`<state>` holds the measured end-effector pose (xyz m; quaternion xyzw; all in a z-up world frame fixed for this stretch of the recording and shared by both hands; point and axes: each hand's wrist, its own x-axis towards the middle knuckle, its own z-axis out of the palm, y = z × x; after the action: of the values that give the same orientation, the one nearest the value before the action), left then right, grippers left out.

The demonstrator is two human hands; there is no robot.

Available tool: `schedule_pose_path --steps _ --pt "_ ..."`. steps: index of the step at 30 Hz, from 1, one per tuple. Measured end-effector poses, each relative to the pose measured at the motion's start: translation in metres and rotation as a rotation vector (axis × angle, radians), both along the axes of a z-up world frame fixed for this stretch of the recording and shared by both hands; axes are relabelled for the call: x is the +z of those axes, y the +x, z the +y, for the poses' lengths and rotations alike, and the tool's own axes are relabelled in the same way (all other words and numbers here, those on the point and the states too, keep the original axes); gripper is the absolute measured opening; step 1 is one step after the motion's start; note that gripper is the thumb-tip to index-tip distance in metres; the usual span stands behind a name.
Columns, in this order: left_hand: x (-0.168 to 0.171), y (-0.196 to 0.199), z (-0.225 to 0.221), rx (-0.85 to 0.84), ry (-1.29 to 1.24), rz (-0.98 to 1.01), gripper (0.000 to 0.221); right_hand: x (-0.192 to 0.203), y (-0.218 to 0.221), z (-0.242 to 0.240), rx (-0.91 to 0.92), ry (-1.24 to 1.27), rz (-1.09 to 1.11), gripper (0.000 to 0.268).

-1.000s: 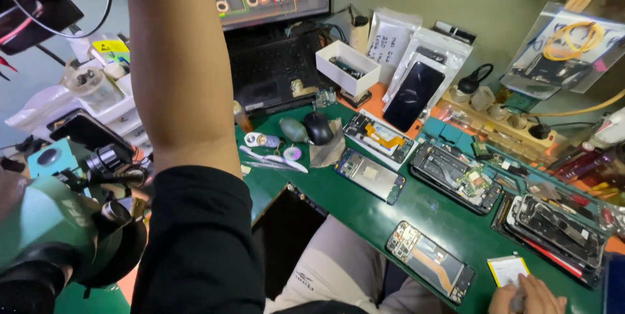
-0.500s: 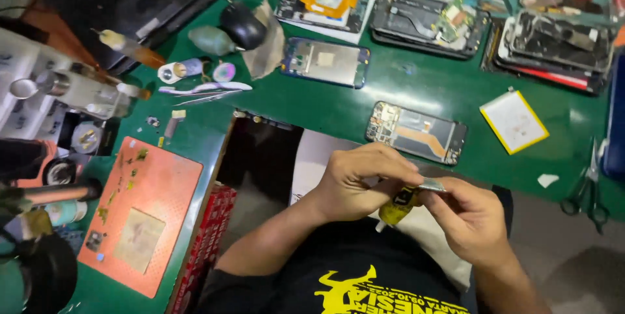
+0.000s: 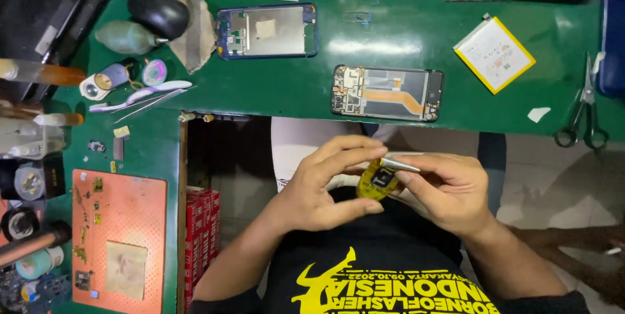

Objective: The person works on a disassembled smartphone, manipulating internal components and ribbon cables with their hands. They use a small tool to adjust parts on the circuit board and later handle a battery and a tube of adhesive.

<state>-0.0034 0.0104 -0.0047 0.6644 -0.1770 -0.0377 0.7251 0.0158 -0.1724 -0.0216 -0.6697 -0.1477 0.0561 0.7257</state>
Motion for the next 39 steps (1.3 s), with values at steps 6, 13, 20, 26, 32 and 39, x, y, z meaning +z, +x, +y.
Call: schedule_pose_path --steps 6,13,20,26,32,39 --pt "-0.028 -0.008 -0.01 0.246 -0.02 0.236 0.02 -0.008 -0.003 0.009 -0.061 -0.297 -0.657 0.014" --pt "-0.032 -0.007 -0.005 0.301 -0.006 0.373 0.02 0.004 0.002 0.012 0.092 -0.25 -0.324 0.024" --pt "-0.022 -0.003 -0.004 0.234 0.099 0.178 0.02 -0.014 -0.002 0.008 0.072 -0.068 -0.086 0.018" --pt "-0.026 -0.002 -0.009 0.17 0.06 0.282 0.026 -0.015 -0.004 0.009 -0.037 -0.19 -0.379 0.018" --pt "-0.027 -0.001 -0.012 0.262 0.094 0.242 0.012 -0.021 -0.008 0.01 -0.105 -0.224 -0.298 0.026" --pt "-0.019 0.006 -0.007 0.12 0.107 0.286 0.039 -0.02 -0.009 0.005 0.044 -0.241 -0.107 0.018"
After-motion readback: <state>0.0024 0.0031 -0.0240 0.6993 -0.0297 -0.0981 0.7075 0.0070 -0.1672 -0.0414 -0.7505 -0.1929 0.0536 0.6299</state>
